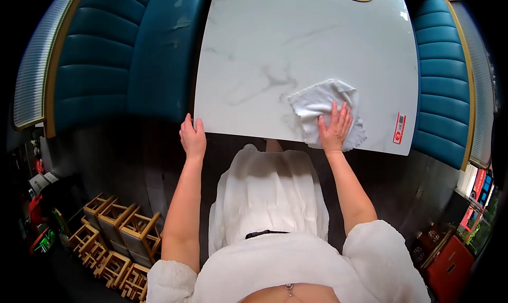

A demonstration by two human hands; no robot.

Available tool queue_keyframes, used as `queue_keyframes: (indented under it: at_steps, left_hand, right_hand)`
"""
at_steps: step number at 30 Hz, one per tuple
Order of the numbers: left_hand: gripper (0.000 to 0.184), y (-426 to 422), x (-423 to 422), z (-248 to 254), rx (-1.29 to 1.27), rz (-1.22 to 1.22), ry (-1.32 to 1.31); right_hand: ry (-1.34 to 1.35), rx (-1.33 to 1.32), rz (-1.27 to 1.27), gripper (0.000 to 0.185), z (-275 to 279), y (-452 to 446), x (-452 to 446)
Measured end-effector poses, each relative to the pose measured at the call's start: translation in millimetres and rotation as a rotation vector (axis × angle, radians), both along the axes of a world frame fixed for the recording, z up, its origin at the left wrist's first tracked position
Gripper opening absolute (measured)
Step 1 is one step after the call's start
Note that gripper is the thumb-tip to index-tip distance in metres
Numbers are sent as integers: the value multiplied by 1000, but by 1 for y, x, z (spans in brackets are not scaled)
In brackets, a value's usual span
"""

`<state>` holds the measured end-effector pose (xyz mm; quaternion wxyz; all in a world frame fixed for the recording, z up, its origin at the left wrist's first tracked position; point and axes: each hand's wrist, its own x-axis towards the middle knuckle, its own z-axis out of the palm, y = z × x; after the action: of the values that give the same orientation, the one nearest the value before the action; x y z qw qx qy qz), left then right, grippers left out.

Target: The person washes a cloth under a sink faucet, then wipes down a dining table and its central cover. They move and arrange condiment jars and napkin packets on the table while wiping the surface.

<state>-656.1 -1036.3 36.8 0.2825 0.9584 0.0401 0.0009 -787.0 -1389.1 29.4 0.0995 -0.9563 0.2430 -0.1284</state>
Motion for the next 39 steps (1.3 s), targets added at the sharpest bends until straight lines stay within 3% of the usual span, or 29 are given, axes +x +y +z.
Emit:
queue_keyframes:
  at_steps: [1, 4, 8, 9, 13, 18, 20, 22, 23, 24, 25, 26, 28, 30, 31, 33, 34, 35, 37, 39]
  left_hand:
    - [43, 1, 0, -5, -46, -1, 99]
    - [47, 2, 5, -9, -127, 22, 209]
    - [53, -5, 6, 3, -184, 73, 267]
    - [53, -6, 8, 11, -246, 94, 307]
    - [55, -6, 30, 9, -250, 139, 264]
    - [60, -51, 73, 16, -82, -29, 216]
    - [60, -68, 97, 14, -55, -52, 205]
    - [59, -81, 117, 14, -105, -9, 236]
    - [58, -85, 130, 13, -141, 30, 270]
    - [56, -83, 138, -5, -344, 104, 232]
    - [55, -79, 138, -23, -543, 176, 196]
    - [52, -76, 142, -10, -547, 196, 268]
    - [51, -66, 141, -12, -598, 186, 224]
    - [49, -70, 153, -7, -575, 163, 150]
    - [48, -74, 160, 1, -499, 163, 91]
    - [49, -79, 169, -9, -629, 233, 179]
    - [50, -89, 176, -6, -414, 119, 153]
    - [50, -99, 183, -5, -204, 5, 123]
    - [47, -113, 189, -16, -157, -7, 85]
    - [43, -122, 188, -15, -45, 80, 100]
  right_hand:
    - [29, -37, -51, 63, -2, 6, 5]
    - [65, -99, 189, 62, -12, 90, 47]
    - [-46, 273, 710, 54, -3, 237, 118]
    - [-23, 72, 781, 51, -6, 258, 135]
    - [-178, 288, 834, 49, -20, 184, 201]
    - [-49, -133, 66, 48, -16, -45, 202]
    - [-21, -205, -162, 49, -19, -68, 160]
    - [140, -233, 46, 54, -10, -17, 126]
    - [171, -161, 271, 55, -7, 26, 113]
    - [132, -5, 548, 54, -6, 68, 108]
    - [62, 137, 784, 51, 5, 105, 119]
    - [21, 220, 933, 48, 11, 132, 145]
    - [-102, 281, 1047, 42, -9, 158, 221]
    - [-172, 314, 1028, 40, -13, 137, 301]
    - [-242, 246, 870, 38, -12, 108, 344]
    - [-117, 42, 559, 43, -11, 16, 399]
    - [-65, -53, 381, 44, -16, -33, 405]
    - [-44, -97, 208, 46, -12, -76, 395]
    - [-11, -121, -47, 47, -18, -133, 345]
    - [31, -178, -207, 49, -30, -127, 282]
